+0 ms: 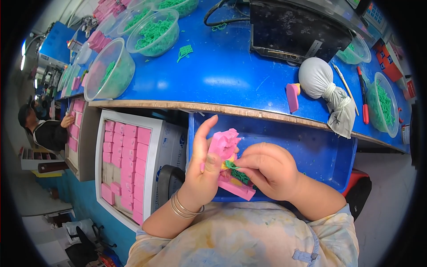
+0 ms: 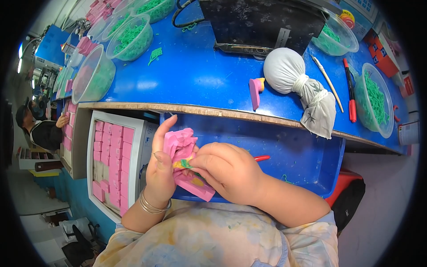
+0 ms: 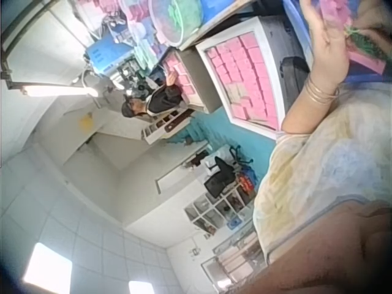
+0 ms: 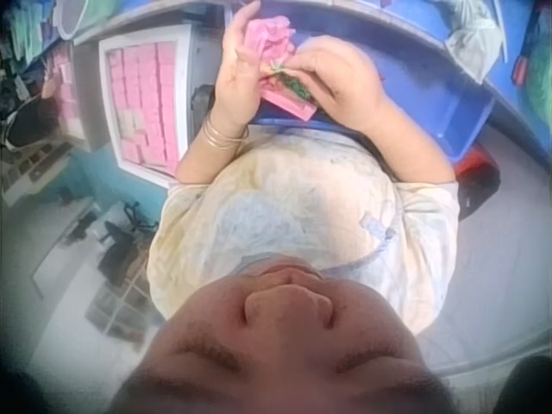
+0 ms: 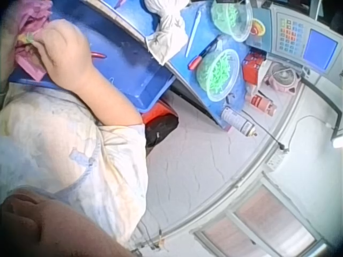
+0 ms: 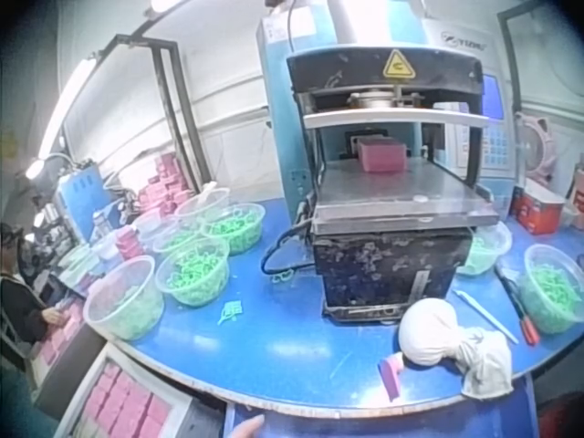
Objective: The worker uses a wax injection machine to fill silicone molds, then manually extracts and inspects the resulting green wax pieces.
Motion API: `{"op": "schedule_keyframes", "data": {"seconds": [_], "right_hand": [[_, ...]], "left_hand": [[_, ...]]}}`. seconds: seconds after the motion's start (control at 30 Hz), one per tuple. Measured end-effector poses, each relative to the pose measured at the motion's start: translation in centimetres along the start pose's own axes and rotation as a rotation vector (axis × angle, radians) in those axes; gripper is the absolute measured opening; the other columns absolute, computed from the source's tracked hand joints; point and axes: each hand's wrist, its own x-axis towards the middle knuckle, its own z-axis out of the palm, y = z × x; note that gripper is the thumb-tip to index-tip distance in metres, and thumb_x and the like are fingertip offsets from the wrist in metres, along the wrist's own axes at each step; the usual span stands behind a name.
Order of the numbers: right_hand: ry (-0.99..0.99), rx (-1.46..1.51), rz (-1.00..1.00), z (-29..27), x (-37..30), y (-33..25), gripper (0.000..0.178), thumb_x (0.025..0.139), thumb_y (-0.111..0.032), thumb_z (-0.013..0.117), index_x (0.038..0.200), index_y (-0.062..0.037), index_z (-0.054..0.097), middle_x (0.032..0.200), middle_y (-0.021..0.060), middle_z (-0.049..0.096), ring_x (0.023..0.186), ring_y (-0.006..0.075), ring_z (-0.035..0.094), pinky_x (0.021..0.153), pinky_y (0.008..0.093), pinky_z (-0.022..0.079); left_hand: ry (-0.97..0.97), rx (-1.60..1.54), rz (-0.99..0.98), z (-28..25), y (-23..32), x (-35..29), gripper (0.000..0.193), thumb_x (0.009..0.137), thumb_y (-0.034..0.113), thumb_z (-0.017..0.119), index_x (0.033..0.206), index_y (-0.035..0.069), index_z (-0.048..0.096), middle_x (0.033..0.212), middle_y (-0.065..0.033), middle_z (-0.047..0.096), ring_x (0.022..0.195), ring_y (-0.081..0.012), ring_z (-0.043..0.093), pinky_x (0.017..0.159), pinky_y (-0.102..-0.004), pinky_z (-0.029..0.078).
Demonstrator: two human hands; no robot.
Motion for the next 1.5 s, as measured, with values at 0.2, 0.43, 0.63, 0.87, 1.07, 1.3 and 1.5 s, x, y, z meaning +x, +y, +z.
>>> {"op": "schedule_keyframes", "data": {"seconds": [0.2, 0.43, 0.63, 0.87, 1.07, 1.3, 1.5], "right_hand": [[0.075, 0.088, 0.033, -1.1, -0.1, -0.1, 0.023, 0.073, -0.001, 0.065, 0.095, 0.0001, 0.060, 0.082, 0.0117, 0.059, 0.068, 0.0233, 0.059, 0.058, 0.0302, 0.047], [0.184, 0.960, 0.611, -0.8, -0.1, -0.1, 0.030, 0.093, -0.007, 0.042, 0.122, 0.0028, 0.046, 0.089, 0.0107, 0.060, 0.068, 0.0129, 0.059, 0.062, 0.0257, 0.049], [0.150, 1.048, 0.674, -0.9, 0.1, -0.2, 0.039, 0.092, -0.005, 0.042, 0.130, 0.0011, 0.035, 0.090, 0.0120, 0.059, 0.068, 0.0131, 0.059, 0.061, 0.0254, 0.049], [0.078, 0.823, 0.692, -0.6, 0.2, -1.0, 0.037, 0.087, 0.003, 0.043, 0.124, 0.0003, 0.038, 0.081, 0.0057, 0.054, 0.064, 0.0062, 0.051, 0.059, 0.0196, 0.043], [0.022, 0.607, 0.471, 0.3, -0.6, -0.2, 0.037, 0.085, 0.003, 0.046, 0.121, -0.0010, 0.037, 0.074, 0.0007, 0.049, 0.061, 0.0036, 0.045, 0.054, 0.0183, 0.036], [-0.043, 0.559, 0.571, -0.1, -0.3, -0.5, 0.038, 0.083, 0.003, 0.048, 0.120, -0.0015, 0.037, 0.069, -0.0015, 0.047, 0.059, 0.0022, 0.042, 0.051, 0.0182, 0.033], [0.127, 0.815, 0.756, 0.0, -0.2, 0.4, 0.028, 0.085, 0.000, 0.047, 0.113, -0.0019, 0.041, 0.066, -0.0031, 0.046, 0.057, 0.0007, 0.040, 0.049, 0.0180, 0.030]], "left_hand": [[0.080, -0.025, -0.017, -0.9, -0.7, 0.2, 0.077, 0.083, 0.056, 0.049, 0.132, 0.000, 0.028, 0.105, -0.0119, 0.053, 0.088, -0.0151, 0.056, 0.071, -0.0253, 0.048], [-0.190, -0.219, -0.140, -3.1, -1.4, 0.2, 0.064, 0.072, 0.044, 0.071, 0.111, -0.002, 0.048, 0.100, -0.0106, 0.058, 0.089, -0.0161, 0.059, 0.077, -0.0286, 0.050], [-0.272, -0.224, -0.296, -2.7, -0.7, 0.2, 0.027, 0.089, 0.021, 0.053, 0.082, -0.003, 0.063, 0.081, -0.0089, 0.063, 0.076, -0.0114, 0.059, 0.066, -0.0249, 0.048], [-0.113, -0.354, -0.184, -0.3, -0.8, 0.0, 0.023, 0.083, 0.000, 0.059, 0.105, -0.006, 0.057, 0.100, -0.0122, 0.061, 0.090, -0.0136, 0.058, 0.073, -0.0268, 0.050], [-0.080, -0.164, -0.018, 0.0, -1.0, 0.2, 0.022, 0.081, -0.004, 0.059, 0.103, -0.005, 0.059, 0.104, -0.0124, 0.057, 0.090, -0.0158, 0.058, 0.071, -0.0264, 0.051], [0.009, 0.516, 0.392, 0.0, -1.0, 0.2, 0.017, 0.074, -0.001, 0.066, 0.091, 0.000, 0.065, 0.086, -0.0093, 0.061, 0.073, -0.0182, 0.060, 0.065, -0.0276, 0.047], [-0.071, 0.590, 0.617, 0.4, 0.1, 0.5, 0.017, 0.074, -0.002, 0.063, 0.091, 0.001, 0.065, 0.078, -0.0086, 0.062, 0.071, -0.0187, 0.059, 0.063, -0.0274, 0.045]]}}
